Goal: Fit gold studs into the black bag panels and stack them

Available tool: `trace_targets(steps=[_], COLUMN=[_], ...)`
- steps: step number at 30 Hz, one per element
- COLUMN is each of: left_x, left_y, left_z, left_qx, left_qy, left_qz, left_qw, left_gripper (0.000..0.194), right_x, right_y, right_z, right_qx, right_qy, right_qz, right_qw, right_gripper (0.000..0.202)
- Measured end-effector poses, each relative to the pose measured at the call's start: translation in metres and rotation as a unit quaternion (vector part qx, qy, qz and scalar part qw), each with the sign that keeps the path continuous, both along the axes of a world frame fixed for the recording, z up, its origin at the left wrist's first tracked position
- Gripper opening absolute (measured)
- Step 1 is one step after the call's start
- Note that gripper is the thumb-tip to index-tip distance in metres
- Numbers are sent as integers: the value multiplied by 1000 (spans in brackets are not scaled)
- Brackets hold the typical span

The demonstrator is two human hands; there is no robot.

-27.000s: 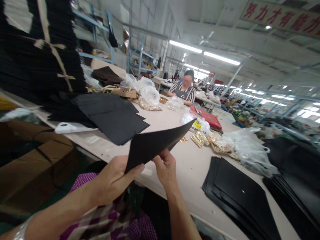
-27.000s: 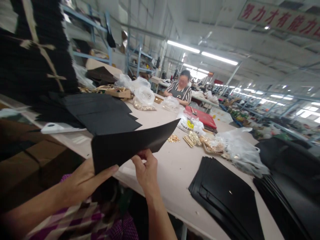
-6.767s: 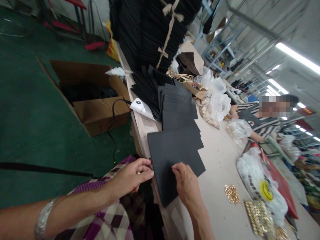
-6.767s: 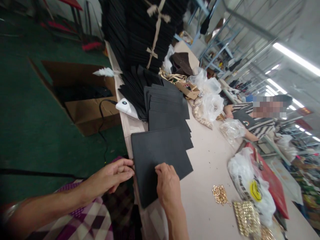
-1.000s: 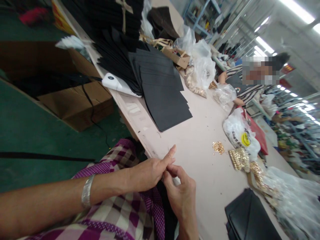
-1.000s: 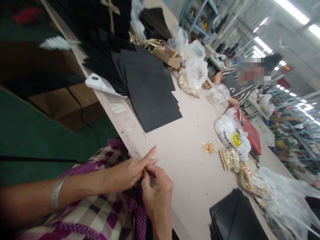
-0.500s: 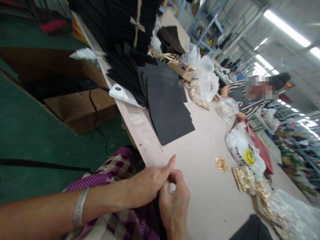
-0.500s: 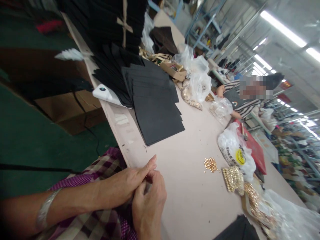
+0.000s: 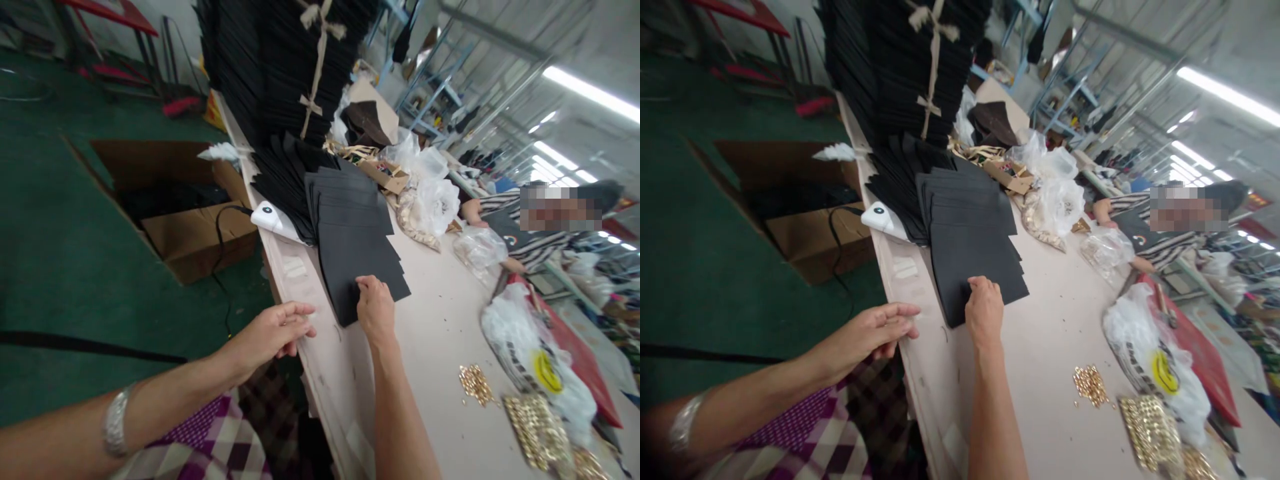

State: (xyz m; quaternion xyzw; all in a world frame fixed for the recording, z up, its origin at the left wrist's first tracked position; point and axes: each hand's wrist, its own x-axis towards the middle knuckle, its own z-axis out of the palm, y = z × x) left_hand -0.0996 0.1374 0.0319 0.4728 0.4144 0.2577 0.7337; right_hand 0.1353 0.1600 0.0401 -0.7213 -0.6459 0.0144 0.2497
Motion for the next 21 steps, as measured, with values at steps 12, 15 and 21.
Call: trace_targets(steps=[12,15,21], left_x=[-17,-12,-11], left_y=[-40,-50,-54], left_z=[-20,-18,-13], left_qx=[-12,-67,-138], left_qy=[5,-3,-24], left_qz=[34,56,13], left_qw=[999,996,990], left_gripper=[45,42,42], right_x=[-48,-51,-54], right_y=[-146,-152,-131], right_z=[12,13,7], right_qx=[-146,-151,-179], right_qy=[153,298,442], right_qz=[158,55,-28], right_qw=[965,941,879], right_gripper=[25,15,19])
